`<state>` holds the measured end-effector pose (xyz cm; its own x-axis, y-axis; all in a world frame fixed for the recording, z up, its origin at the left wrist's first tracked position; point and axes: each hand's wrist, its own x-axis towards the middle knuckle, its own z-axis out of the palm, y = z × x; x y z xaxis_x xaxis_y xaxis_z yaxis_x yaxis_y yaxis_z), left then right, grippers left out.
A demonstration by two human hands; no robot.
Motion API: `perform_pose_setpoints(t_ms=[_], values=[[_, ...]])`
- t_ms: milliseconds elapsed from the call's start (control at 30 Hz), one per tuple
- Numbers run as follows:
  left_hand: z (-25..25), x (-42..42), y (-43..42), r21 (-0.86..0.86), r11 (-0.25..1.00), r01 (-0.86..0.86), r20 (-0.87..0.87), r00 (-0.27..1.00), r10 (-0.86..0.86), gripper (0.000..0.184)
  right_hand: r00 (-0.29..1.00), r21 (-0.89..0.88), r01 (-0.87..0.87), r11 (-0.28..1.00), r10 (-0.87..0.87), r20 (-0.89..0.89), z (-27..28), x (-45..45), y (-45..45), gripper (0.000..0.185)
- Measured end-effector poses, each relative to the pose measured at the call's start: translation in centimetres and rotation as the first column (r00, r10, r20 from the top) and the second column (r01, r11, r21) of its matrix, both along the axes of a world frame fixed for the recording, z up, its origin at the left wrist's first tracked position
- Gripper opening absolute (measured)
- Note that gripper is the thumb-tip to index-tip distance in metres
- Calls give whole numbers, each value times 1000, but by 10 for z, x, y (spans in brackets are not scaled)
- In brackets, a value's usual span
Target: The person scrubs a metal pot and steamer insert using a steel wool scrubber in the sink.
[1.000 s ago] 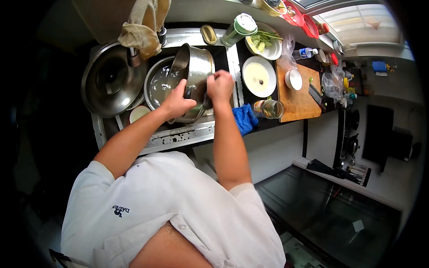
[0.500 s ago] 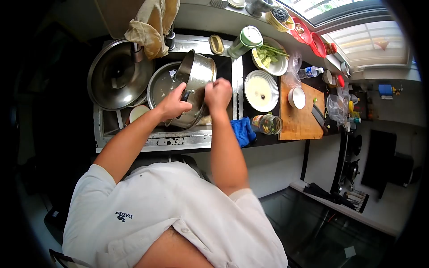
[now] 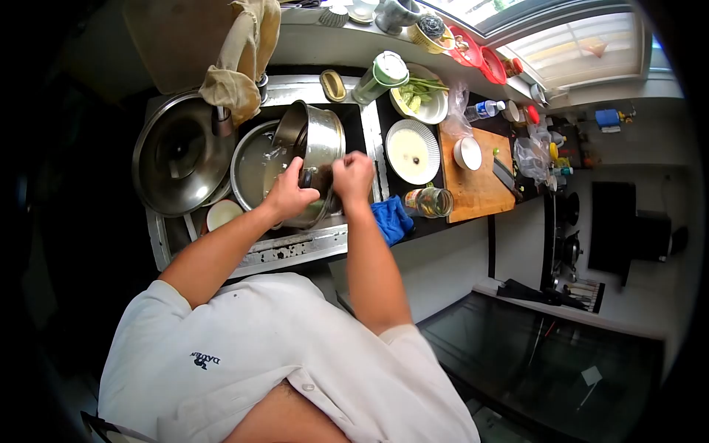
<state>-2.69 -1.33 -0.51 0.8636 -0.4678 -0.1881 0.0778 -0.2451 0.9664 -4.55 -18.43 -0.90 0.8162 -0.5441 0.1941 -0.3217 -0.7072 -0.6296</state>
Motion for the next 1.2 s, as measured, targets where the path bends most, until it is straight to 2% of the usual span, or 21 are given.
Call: perform_pose_setpoints(t_ms=[100, 167, 233, 267, 300, 333, 367, 433, 500, 567, 633, 700, 767, 800, 833, 867, 900, 967, 1033, 1067, 1200], values=[[1, 0, 0, -33, 999, -2, -21, 1000, 1, 45, 977, 50, 58, 997, -47, -210, 13, 64, -20, 18], [-3, -2, 0, -66, 997, -28, -37, 999, 26, 45, 967, 14, 65, 998, -60, -246, 16, 78, -20, 17], [1, -1, 4, -32, 999, -18, -59, 998, 16, 47, 980, 4, -5, 1000, 5, -199, 7, 60, -19, 16], [5, 0, 4, -13, 1000, -5, -88, 996, 4, 48, 997, -33, -82, 996, 82, -17, -9, 41, -23, 13], [6, 0, 5, 7, 1000, 10, -118, 993, -9, 50, 989, 46, -115, 992, 119, -85, 1, 19, -16, 15], [5, -1, 3, -52, 998, -17, -96, 995, 12, 49, 990, 76, -117, 990, 122, -68, 5, -3, -8, 15], [7, 0, 3, -47, 999, 14, -140, 990, -20, 48, 995, 57, -79, 995, 82, -49, 2, -21, 1, 14], [7, 2, 1, -34, 999, 26, -95, 995, -29, 48, 998, 63, -56, 996, 58, -33, -2, -25, -1, 16], [8, 4, 0, 25, 998, 63, -124, 991, -59, 48, 991, -23, -92, 996, 94, 98, -10, 8, -18, 17], [6, -1, -1, -17, 999, 27, -105, 994, -28, 49, 995, -61, -90, 994, 86, -54, -11, 54, -36, 16], [7, -1, -2, -38, 999, -14, -104, 994, 10, 50, 989, -1, 17, 1000, -17, -149, -12, 91, -44, 15], [9, -3, 0, 4, 1000, 0, -105, 994, 1, 51, 976, 86, 26, 996, -6, -218, -4, 98, -41, 15], [8, -2, 2, 12, 1000, -10, -103, 995, 11, 51, 984, 22, -41, 999, 44, -175, -11, 76, -40, 14], [4, -3, 1, -3, 1000, -25, -104, 994, 25, 50, 975, 108, -60, 992, 81, -208, 5, 54, -29, 16], [1, -3, 0, -22, 999, -43, -103, 994, 41, 50, 977, 28, -140, 990, 143, -158, 5, 30, -25, 17], [2, -2, 0, -33, 999, -32, -112, 993, 28, 49, 985, 42, -142, 989, 145, -88, 6, 7, -14, 15], [3, -1, 0, -46, 999, -20, -120, 993, 14, 49, 984, 4, -99, 995, 99, -146, 17, -8, -1, 13], [4, -2, -2, -58, 998, -15, -115, 993, 9, 45, 987, 83, -95, 992, 105, -120, 5, -9, -14, 14], [4, -1, -2, -43, 999, -26, -72, 997, 23, 40, 991, 33, -96, 995, 99, -94, 0, 27, -28, 15], [5, -2, -1, -46, 998, -37, -80, 996, 33, 41, 987, 35, -78, 996, 82, -141, -6, 53, -36, 16], [5, 0, -2, -5, 1000, -25, -75, 997, 24, 52, 977, 1, -46, 999, 45, -207, -18, 109, -53, 14]])
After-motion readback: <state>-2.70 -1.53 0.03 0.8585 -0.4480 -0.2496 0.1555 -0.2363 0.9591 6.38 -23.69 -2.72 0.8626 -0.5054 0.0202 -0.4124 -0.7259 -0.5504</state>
